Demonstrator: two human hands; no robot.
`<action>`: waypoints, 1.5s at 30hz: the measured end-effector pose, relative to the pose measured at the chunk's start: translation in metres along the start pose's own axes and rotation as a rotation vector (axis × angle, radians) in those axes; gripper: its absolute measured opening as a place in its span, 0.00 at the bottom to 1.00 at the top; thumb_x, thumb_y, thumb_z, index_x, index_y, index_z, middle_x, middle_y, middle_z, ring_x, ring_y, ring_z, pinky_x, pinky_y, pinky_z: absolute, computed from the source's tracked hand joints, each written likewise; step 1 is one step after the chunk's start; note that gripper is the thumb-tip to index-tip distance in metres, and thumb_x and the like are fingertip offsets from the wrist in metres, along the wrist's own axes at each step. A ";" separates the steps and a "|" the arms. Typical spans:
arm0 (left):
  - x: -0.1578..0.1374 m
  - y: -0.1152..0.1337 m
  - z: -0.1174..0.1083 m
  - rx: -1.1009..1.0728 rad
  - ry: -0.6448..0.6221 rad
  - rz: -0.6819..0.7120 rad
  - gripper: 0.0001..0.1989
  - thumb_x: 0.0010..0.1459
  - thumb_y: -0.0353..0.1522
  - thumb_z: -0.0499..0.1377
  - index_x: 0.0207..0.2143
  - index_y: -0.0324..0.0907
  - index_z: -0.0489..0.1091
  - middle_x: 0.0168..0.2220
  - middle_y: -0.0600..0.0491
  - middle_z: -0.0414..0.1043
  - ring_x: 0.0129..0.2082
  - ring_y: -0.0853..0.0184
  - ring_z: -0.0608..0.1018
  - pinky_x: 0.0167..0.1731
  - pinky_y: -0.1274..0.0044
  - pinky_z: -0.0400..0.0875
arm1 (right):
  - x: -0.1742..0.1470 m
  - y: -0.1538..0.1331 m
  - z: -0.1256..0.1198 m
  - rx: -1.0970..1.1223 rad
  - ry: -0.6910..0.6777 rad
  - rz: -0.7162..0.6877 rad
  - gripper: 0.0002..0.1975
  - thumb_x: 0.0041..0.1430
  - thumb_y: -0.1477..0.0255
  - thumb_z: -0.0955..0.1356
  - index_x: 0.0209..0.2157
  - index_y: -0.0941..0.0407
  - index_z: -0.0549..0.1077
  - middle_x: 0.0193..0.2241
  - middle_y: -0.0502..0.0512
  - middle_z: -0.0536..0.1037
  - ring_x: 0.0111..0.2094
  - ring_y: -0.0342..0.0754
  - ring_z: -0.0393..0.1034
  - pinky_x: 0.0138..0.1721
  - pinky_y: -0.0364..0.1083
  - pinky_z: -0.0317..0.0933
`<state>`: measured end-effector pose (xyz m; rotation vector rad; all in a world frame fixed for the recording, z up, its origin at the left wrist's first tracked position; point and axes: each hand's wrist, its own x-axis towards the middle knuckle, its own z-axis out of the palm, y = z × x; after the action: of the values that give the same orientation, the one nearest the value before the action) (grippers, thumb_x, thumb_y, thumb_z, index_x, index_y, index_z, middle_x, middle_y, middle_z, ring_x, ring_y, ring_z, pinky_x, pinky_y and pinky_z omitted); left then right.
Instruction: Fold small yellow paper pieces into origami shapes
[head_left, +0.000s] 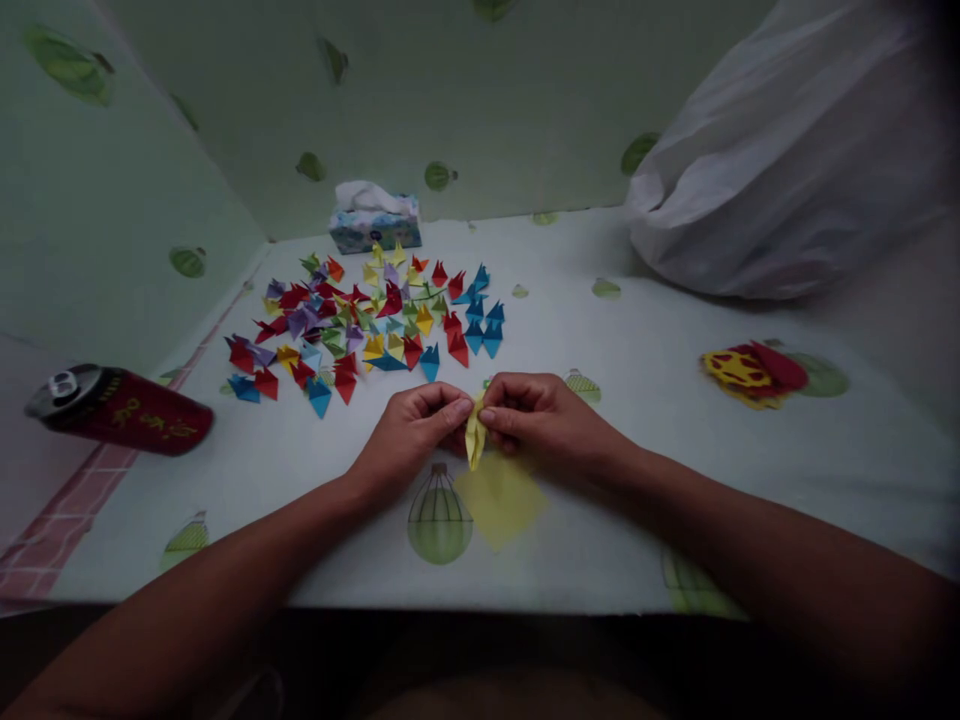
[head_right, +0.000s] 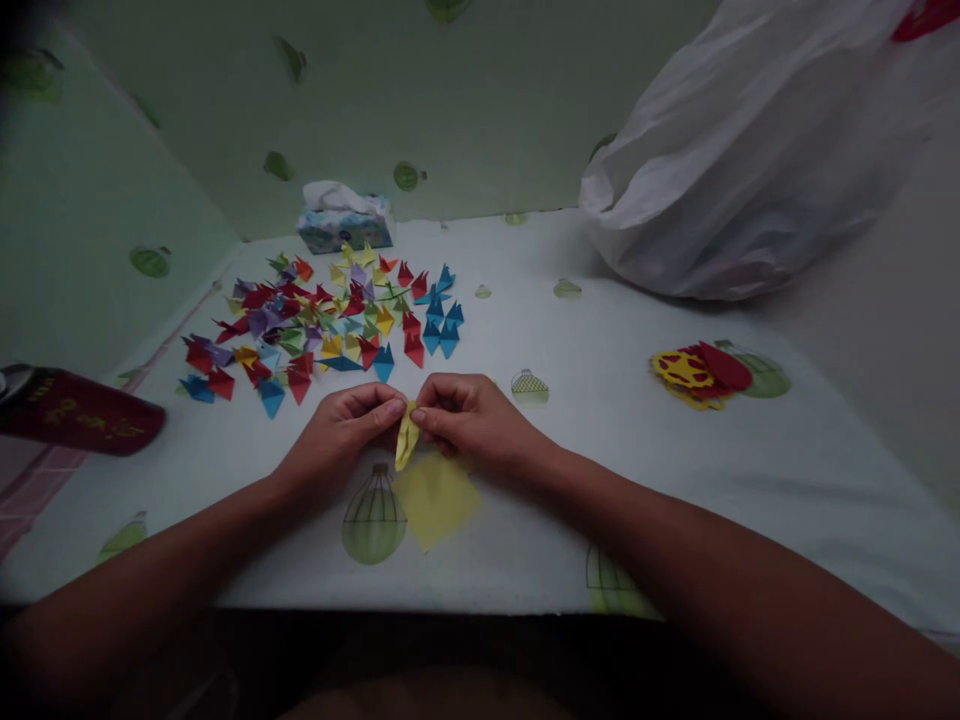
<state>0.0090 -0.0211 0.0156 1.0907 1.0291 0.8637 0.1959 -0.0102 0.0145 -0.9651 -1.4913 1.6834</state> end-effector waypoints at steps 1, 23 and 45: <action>0.000 -0.001 0.000 -0.002 -0.002 -0.006 0.12 0.56 0.39 0.66 0.32 0.38 0.73 0.25 0.54 0.74 0.24 0.72 0.76 0.28 0.79 0.72 | 0.000 0.001 0.000 0.000 -0.001 -0.001 0.08 0.55 0.68 0.70 0.28 0.58 0.71 0.17 0.44 0.68 0.18 0.38 0.58 0.21 0.40 0.52; 0.000 0.000 0.005 0.066 0.071 0.024 0.11 0.54 0.36 0.66 0.28 0.37 0.72 0.21 0.57 0.71 0.20 0.76 0.71 0.22 0.83 0.67 | -0.001 0.001 0.003 -0.088 0.032 0.008 0.07 0.55 0.69 0.70 0.27 0.58 0.70 0.17 0.45 0.67 0.19 0.39 0.58 0.22 0.40 0.51; -0.003 0.003 0.005 0.076 0.059 0.039 0.13 0.51 0.38 0.68 0.29 0.38 0.72 0.23 0.57 0.71 0.21 0.74 0.71 0.23 0.81 0.66 | -0.003 -0.002 0.002 -0.160 0.020 -0.036 0.07 0.58 0.70 0.68 0.27 0.58 0.70 0.20 0.47 0.69 0.21 0.39 0.59 0.23 0.41 0.53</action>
<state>0.0130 -0.0244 0.0193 1.1581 1.1010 0.8986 0.1955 -0.0134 0.0164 -1.0294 -1.6397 1.5431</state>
